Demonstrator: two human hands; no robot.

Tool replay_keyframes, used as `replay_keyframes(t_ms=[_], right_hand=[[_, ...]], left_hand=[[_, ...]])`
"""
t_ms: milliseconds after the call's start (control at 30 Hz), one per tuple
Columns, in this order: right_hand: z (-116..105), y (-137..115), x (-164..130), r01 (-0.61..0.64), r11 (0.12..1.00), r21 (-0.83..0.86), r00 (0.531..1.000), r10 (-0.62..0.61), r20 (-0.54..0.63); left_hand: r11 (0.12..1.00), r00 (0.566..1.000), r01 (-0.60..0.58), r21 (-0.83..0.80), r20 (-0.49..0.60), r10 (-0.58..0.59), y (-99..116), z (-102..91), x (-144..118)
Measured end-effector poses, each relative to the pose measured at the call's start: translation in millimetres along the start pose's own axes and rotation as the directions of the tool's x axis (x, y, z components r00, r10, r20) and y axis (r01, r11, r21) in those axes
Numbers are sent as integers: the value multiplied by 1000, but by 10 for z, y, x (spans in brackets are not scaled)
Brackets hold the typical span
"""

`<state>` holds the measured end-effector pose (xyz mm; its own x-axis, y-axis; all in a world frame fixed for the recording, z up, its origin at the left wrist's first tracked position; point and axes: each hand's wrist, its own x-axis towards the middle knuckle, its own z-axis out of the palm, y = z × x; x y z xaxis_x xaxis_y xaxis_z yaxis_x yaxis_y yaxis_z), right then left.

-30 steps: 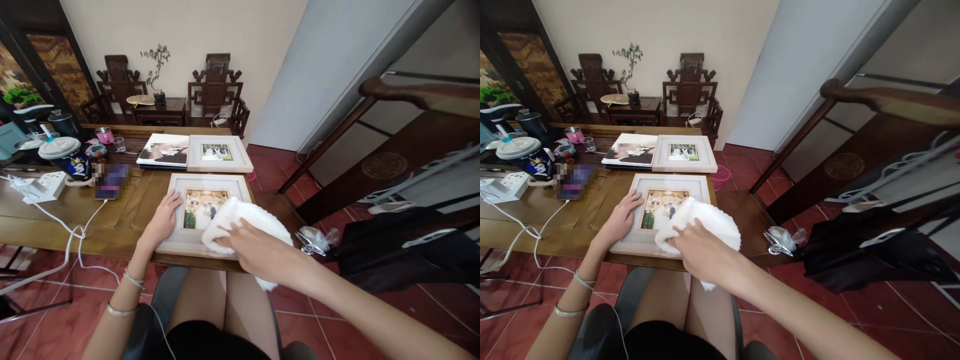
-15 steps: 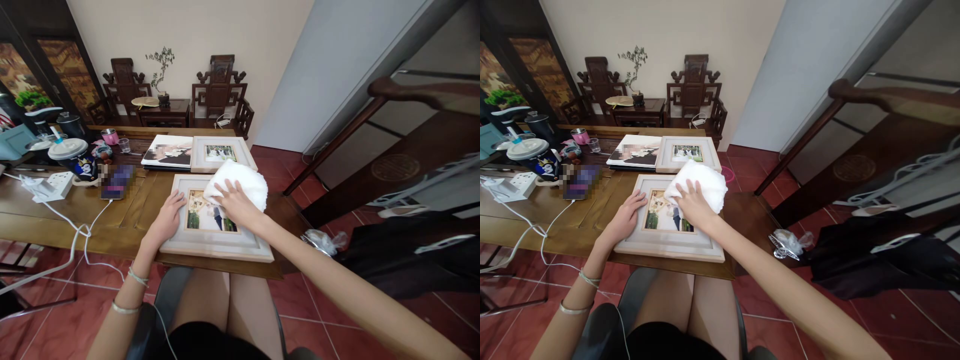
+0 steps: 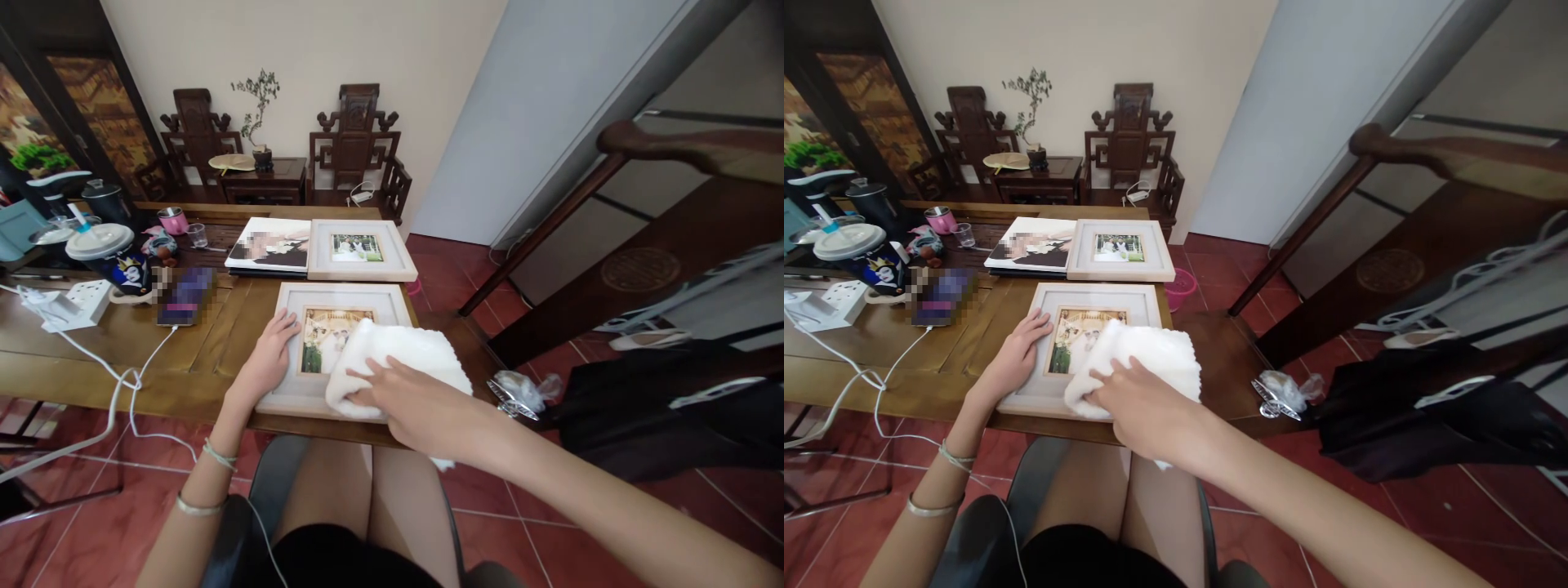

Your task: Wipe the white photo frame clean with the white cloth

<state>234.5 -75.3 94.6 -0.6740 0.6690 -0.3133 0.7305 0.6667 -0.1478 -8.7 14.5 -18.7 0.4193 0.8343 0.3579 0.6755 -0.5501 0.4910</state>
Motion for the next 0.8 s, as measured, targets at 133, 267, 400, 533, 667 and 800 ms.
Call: replay_keyframes(t_ms=[133,267,400,533,667,800], right_hand=[[283,275,398,-229,961,-155,961,197,-196],[295,670,818,-432,884,-179,855,339,-392],[169,873,1048,-449,876,-176,833,339,-437],[140,753,924,-323,922,-214,916,248,-314],[132,375,513,-187,964,-191,979,165,-124],[-4,-39,68,-90,995,-41,995,92,43]], left_hand=[[1000,1000,-4,-11,5,4,-8,-4,2],[1000,1000,0,13,14,0,14,-24,-8],[999,999,30,43,30,-31,56,-40,-10],[999,999,29,37,24,-29,64,-32,-5],[1000,1000,17,23,-3,-17,41,-12,-7],[999,1000,25,22,0,-25,40,-5,-9]])
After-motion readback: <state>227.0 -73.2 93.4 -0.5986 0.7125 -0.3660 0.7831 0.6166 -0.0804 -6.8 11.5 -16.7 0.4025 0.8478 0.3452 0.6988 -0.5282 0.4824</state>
